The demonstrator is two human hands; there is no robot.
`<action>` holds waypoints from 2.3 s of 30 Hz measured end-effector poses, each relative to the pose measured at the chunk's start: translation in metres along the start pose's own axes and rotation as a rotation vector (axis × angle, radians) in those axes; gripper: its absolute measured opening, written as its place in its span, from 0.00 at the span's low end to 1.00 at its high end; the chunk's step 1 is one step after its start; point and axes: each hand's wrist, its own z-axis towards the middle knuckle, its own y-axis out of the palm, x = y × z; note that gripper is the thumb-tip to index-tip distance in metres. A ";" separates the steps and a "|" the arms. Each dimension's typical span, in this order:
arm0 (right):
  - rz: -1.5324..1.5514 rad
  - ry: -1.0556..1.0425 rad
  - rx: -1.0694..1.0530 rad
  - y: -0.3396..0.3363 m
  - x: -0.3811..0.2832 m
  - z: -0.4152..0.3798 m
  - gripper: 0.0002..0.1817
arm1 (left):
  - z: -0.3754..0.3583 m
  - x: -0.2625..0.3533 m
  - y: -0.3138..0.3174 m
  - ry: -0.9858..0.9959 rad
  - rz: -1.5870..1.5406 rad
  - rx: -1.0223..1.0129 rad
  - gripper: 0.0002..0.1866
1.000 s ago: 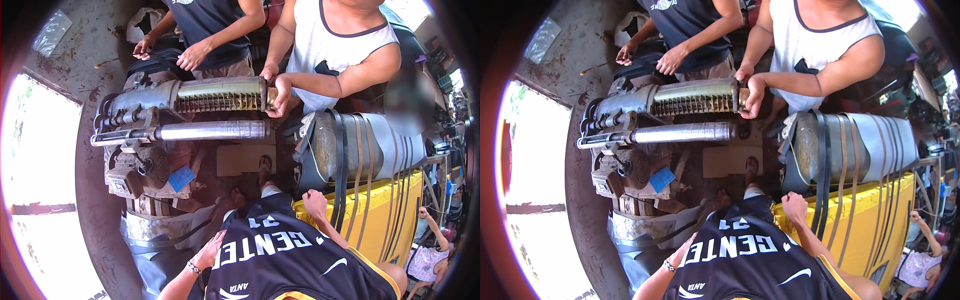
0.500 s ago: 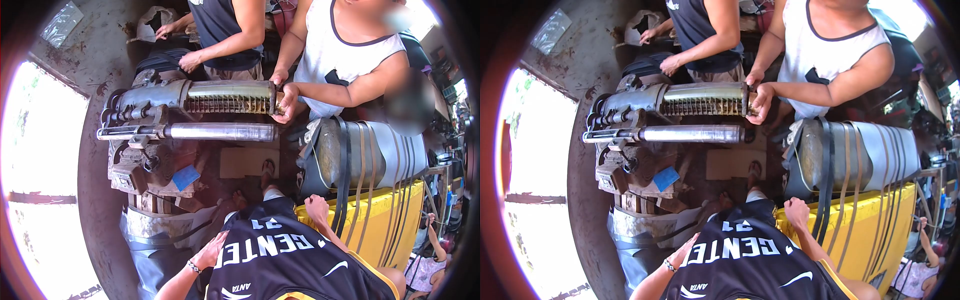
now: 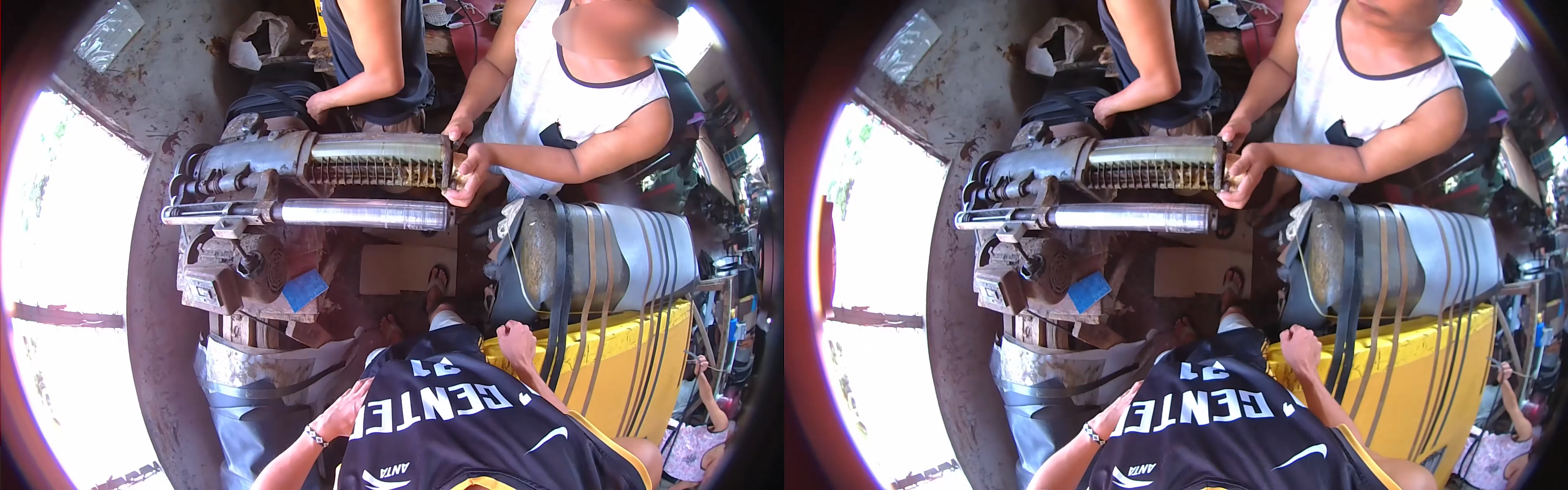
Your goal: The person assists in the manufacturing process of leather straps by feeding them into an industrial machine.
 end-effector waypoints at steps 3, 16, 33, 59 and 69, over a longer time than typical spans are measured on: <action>-0.003 -0.008 0.006 -0.002 -0.002 -0.001 0.16 | -0.001 0.011 -0.004 -0.021 -0.033 0.031 0.41; 0.025 -0.049 0.055 0.001 0.002 -0.002 0.15 | 0.000 0.024 -0.009 -0.047 0.000 0.015 0.39; 0.019 -0.022 0.041 0.001 0.001 -0.001 0.16 | -0.003 0.022 -0.006 -0.037 -0.005 0.047 0.36; 0.011 0.008 0.008 -0.004 -0.005 -0.002 0.16 | -0.001 0.006 0.004 -0.040 -0.029 0.054 0.38; 0.010 0.000 0.010 -0.002 -0.003 -0.001 0.16 | -0.003 0.020 -0.003 -0.057 -0.039 0.074 0.37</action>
